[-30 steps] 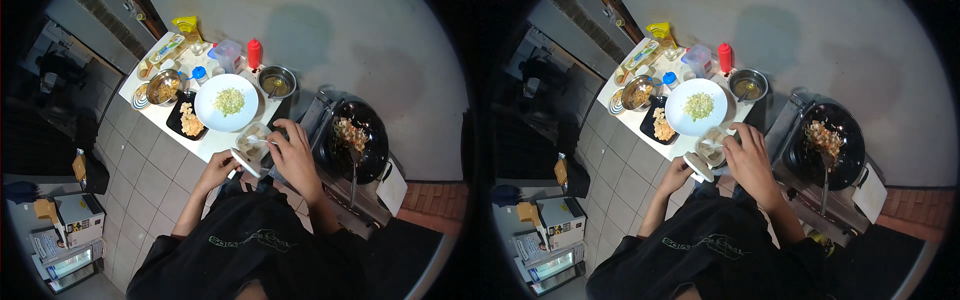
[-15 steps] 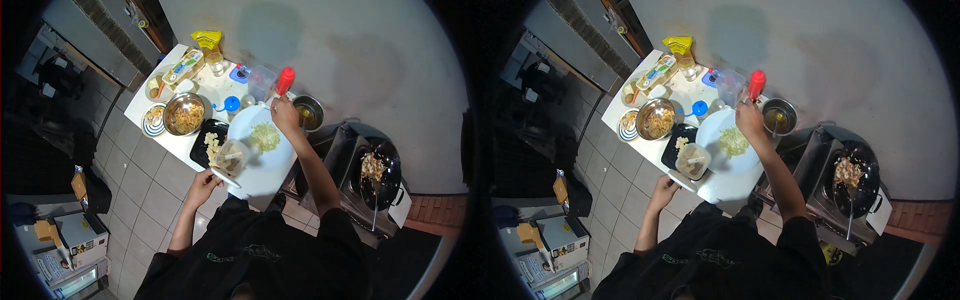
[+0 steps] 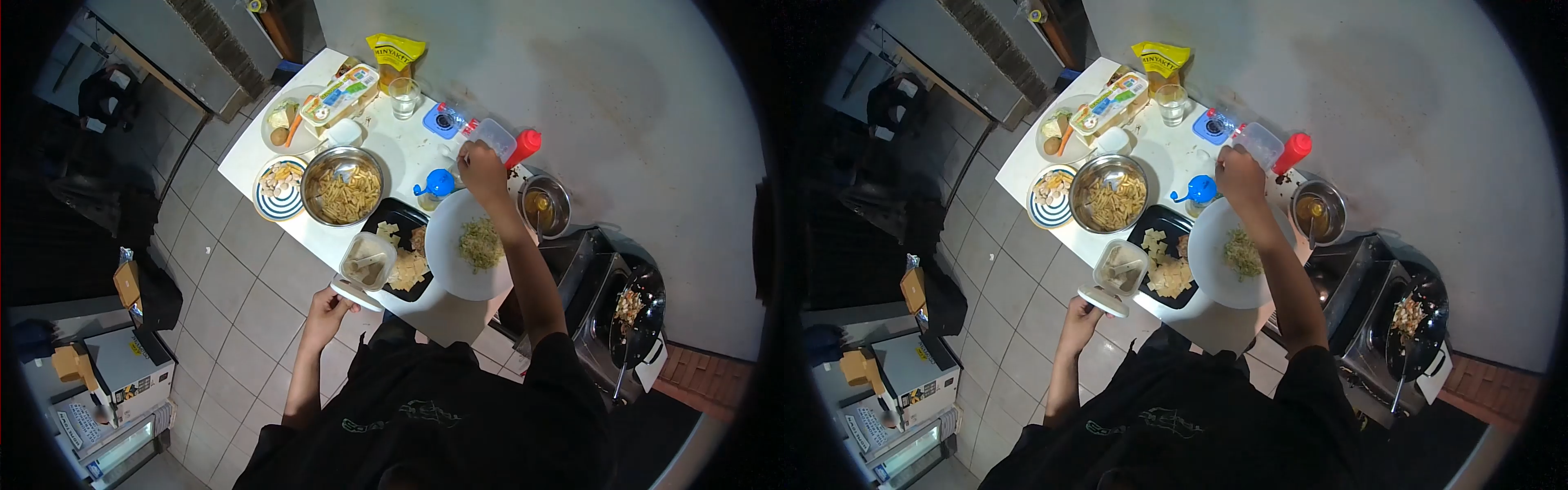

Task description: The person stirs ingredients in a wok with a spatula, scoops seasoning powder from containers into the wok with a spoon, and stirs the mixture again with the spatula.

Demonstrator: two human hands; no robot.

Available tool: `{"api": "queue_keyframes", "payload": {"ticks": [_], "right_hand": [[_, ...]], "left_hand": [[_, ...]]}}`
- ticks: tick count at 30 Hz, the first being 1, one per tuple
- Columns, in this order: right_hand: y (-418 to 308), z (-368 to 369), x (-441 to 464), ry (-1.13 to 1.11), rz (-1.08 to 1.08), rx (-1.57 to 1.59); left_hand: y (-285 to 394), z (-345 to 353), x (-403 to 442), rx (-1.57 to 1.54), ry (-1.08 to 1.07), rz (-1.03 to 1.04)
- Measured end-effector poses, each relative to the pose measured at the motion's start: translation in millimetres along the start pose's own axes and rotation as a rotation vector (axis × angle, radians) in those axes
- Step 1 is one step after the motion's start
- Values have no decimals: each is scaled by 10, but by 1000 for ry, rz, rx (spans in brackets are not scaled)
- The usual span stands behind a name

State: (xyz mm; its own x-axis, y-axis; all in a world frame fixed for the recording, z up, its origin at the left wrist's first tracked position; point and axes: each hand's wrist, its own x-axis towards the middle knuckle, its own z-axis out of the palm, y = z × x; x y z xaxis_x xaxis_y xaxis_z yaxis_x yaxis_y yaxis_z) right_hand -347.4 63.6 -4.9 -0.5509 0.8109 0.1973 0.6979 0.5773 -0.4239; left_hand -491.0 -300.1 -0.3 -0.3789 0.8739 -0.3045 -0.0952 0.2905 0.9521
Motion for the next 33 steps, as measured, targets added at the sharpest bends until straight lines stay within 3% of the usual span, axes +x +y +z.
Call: {"api": "queue_keyframes", "payload": {"ticks": [9,17,22,33], "right_hand": [[11,258,266,-158,-43,394],[-73,-4,44,-165,25,450],[-11,-391,-247,-127,-26,536],[483,-1114,-1694,-198,217,847]], "left_hand": [[-84,-262,95,-57,72,-30],[-115,-295,111,-33,87,-47],[-25,-161,83,-40,72,-9],[175,-91,233,-69,46,49]]}}
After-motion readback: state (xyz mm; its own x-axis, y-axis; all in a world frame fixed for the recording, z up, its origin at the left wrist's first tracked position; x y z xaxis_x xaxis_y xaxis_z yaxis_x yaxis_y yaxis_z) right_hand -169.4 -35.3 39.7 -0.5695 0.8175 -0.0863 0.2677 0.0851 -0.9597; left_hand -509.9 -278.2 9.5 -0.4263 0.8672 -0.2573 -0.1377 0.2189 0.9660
